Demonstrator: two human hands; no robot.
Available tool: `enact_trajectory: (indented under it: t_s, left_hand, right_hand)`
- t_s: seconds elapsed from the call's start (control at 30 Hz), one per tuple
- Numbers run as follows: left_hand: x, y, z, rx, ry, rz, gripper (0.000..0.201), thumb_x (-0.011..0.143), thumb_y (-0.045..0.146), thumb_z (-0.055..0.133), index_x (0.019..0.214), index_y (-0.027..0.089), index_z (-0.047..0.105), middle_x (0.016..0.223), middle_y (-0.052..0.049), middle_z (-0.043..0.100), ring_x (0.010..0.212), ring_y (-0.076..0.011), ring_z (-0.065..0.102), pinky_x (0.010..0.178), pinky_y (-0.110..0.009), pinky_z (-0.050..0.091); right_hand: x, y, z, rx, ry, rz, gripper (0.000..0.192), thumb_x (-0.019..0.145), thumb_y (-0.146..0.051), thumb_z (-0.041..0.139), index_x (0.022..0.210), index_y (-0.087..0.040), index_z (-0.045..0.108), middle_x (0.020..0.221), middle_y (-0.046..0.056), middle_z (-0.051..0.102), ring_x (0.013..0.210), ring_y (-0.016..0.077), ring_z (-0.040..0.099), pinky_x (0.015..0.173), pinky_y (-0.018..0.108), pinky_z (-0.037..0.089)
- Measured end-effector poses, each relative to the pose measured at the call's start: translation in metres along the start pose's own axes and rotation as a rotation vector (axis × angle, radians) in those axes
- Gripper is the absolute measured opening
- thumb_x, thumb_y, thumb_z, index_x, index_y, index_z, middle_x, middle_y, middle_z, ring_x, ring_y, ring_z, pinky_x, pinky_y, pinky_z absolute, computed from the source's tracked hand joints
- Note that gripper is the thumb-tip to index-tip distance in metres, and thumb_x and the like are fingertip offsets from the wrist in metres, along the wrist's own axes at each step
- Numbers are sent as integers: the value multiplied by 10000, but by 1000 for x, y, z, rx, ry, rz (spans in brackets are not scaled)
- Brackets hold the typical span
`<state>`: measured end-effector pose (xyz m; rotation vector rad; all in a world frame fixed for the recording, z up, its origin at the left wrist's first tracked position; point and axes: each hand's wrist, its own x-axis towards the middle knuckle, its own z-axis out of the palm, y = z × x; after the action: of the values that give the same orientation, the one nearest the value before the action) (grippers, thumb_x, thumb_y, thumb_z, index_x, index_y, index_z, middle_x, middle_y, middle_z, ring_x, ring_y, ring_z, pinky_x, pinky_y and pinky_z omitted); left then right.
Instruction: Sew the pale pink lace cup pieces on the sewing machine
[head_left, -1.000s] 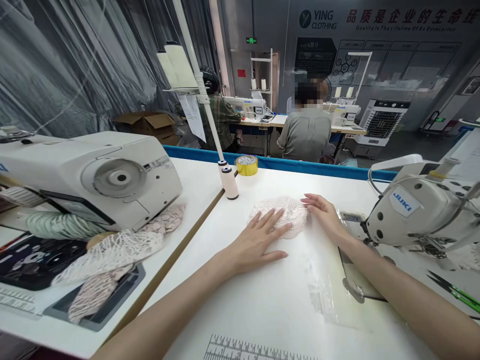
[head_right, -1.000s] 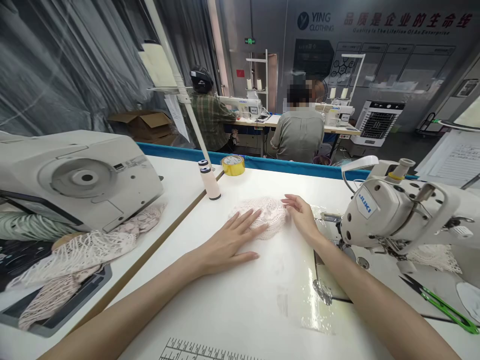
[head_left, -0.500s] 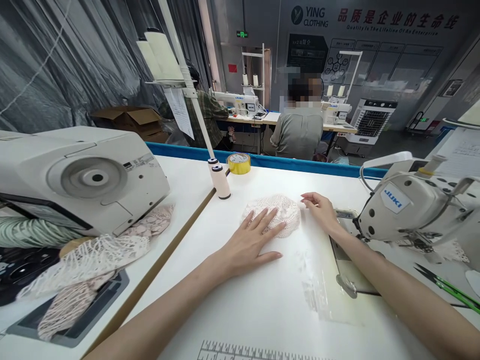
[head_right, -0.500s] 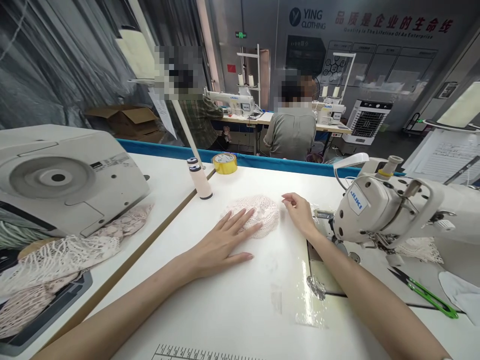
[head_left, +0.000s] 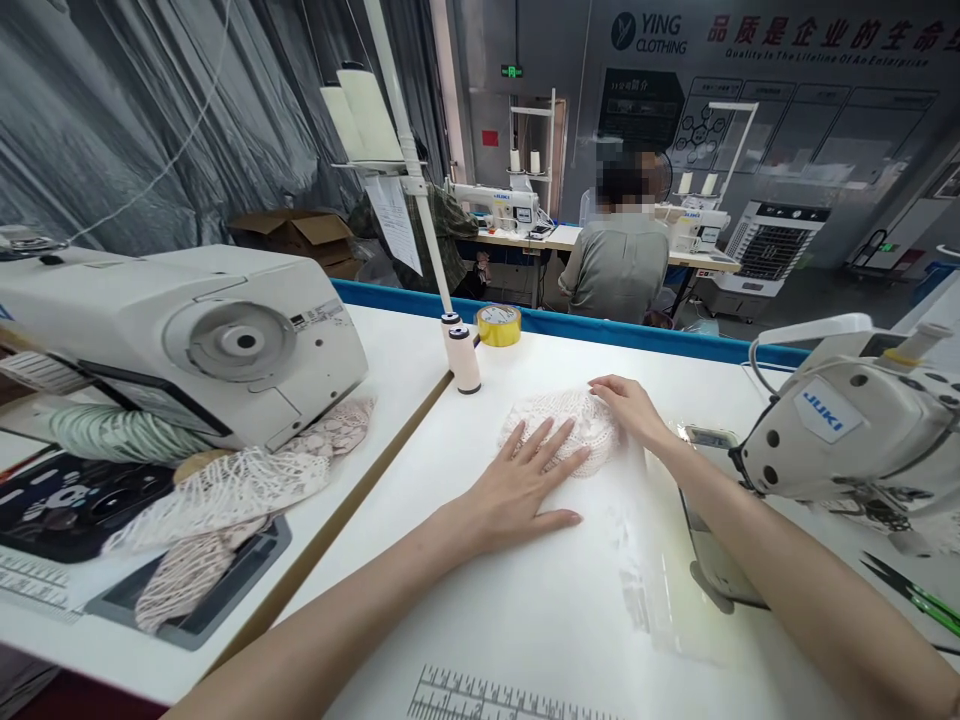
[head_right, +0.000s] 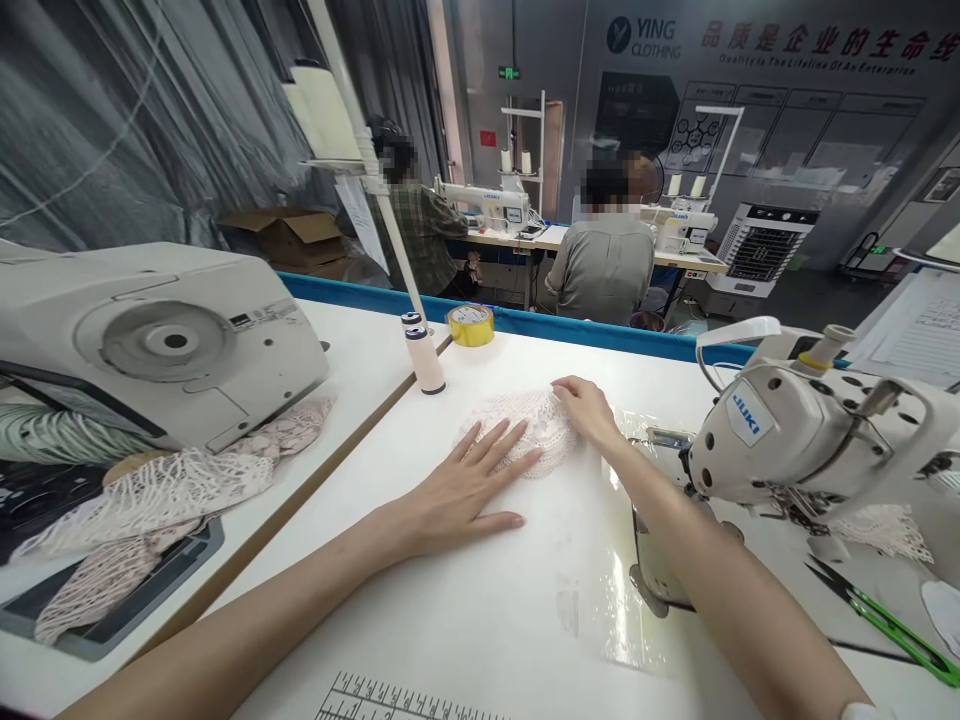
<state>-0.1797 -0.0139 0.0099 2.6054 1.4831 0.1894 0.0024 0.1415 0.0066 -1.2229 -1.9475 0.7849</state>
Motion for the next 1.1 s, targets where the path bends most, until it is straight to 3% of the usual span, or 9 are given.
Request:
enact_trajectory:
  t_s: [0.27, 0.4, 0.57, 0.67, 0.83, 0.97, 1.03, 1.1]
  left_hand:
    - [1, 2, 0, -16, -16, -18, 721, 884, 690, 277, 1488, 333, 110, 1558, -20, -79, 1436, -314, -63, 1148, -565, -9]
    - [0, 4, 1, -27, -13, -29, 723, 874, 695, 301, 1483, 341, 139, 1561, -26, -54, 1438, -314, -46, 1140, -586, -9]
    - [-1, 6, 3, -54, 33, -36, 713, 870, 685, 337, 1475, 343, 179, 1566, -33, 15, 1438, -331, 18, 1130, -619, 31]
    - [-2, 7, 5, -51, 39, -39, 703, 874, 680, 337, 1473, 346, 182, 1567, -28, 21, 1438, -333, 25, 1129, -622, 39]
    - [-2, 10, 7, -25, 28, -60, 695, 885, 666, 326, 1477, 340, 163, 1565, -40, 9, 1438, -339, 10, 1113, -646, 28]
    - [-3, 16, 0, 41, 66, -32, 726, 889, 608, 413, 1486, 305, 133, 1569, -58, 29, 1440, -330, 45, 1129, -567, 150]
    - [-4, 21, -6, 78, 140, 4, 683, 906, 563, 426, 1476, 276, 184, 1560, -68, 143, 1428, -321, 149, 1096, -512, 258]
    - [-5, 27, -11, 91, 240, 64, 527, 940, 495, 397, 1398, 236, 358, 1460, -77, 397, 1332, -282, 377, 1010, -436, 365]
  right_hand:
    - [26, 4, 25, -29, 7, 47, 260, 910, -384, 560, 998, -146, 615, 954, 41, 639, 818, 149, 614, 753, 345, 520]
    - [26, 0, 28, -62, 10, 37, 237, 894, -371, 582, 955, -147, 628, 912, 32, 647, 794, 143, 612, 744, 338, 514]
    - [20, -7, 27, -110, 59, 26, 74, 783, -239, 640, 840, -209, 678, 794, 10, 680, 757, 165, 614, 734, 335, 477]
    - [13, -13, 23, -133, 123, -11, 133, 804, -253, 566, 876, -249, 677, 877, 10, 696, 823, 189, 617, 754, 343, 456]
    - [-16, -27, 13, -162, 125, -181, 252, 877, -304, 444, 1025, -254, 642, 1099, 31, 654, 1043, 232, 558, 883, 405, 417]
    - [-58, -34, -1, -155, 32, -350, 237, 889, -326, 454, 1024, -271, 641, 1113, 32, 649, 1089, 249, 542, 936, 431, 401]
    - [-83, -31, -12, -189, -8, -415, 260, 910, -331, 444, 1104, -302, 614, 1148, 27, 635, 1114, 252, 537, 937, 447, 414]
    - [-110, -26, -26, -229, -20, -434, 301, 923, -350, 444, 1200, -340, 561, 1195, 22, 610, 1135, 251, 531, 929, 453, 442]
